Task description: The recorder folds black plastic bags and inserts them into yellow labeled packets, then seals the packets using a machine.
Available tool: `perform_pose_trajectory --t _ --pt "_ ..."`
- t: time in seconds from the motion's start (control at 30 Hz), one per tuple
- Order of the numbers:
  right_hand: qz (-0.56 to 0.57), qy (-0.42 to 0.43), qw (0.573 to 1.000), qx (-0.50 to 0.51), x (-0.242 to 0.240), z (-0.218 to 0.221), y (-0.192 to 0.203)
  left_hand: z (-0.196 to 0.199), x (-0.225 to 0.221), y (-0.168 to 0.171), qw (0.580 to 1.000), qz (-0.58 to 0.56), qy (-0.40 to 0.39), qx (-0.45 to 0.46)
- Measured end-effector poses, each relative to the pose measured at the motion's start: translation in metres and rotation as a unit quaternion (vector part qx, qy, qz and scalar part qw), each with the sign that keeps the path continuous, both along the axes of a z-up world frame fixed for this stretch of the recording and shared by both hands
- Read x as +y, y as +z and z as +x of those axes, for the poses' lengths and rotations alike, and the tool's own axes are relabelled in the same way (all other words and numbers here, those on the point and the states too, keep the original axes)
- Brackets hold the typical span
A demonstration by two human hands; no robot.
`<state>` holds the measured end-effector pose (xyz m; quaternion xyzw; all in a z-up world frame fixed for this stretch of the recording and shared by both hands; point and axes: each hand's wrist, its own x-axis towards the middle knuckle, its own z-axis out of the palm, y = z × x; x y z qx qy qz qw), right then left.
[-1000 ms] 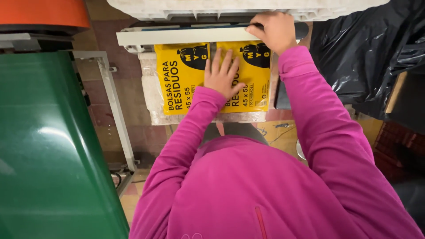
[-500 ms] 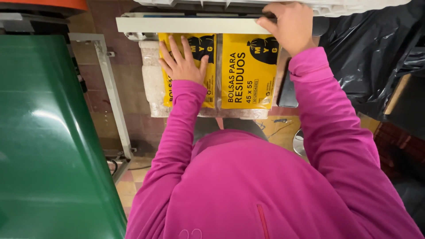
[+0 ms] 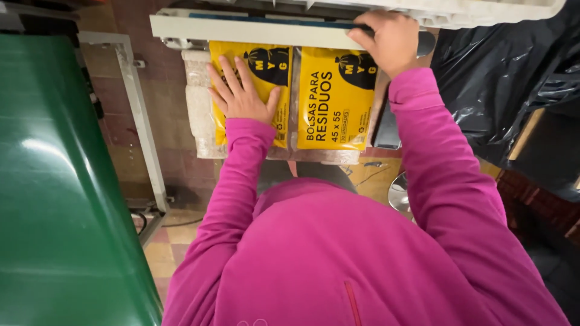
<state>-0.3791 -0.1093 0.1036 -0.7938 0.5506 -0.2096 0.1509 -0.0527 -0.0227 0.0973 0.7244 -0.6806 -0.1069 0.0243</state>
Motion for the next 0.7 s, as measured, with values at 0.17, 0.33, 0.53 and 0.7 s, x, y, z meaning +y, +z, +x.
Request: perform_pose_trajectory --t 0.17,0.33,0.53,0.7 --pt "0.005 0.009 1.0 0.006 0.003 0.003 0.011 0.014 0.028 -0.003 1.0 -0.003 0.01 0.013" --pt "-0.024 0.023 0.999 -0.011 0.003 0.0 -0.005 0.028 0.06 -0.014 1.0 -0.01 0.019 0.015" --pt "-0.028 0.017 0.999 -0.016 0.001 0.0 -0.007 0.038 0.083 -0.022 0.999 -0.007 0.032 0.008" --pt "-0.031 0.029 0.999 -0.023 0.004 -0.001 0.001 0.016 0.083 -0.009 0.998 0.014 0.054 -0.035"
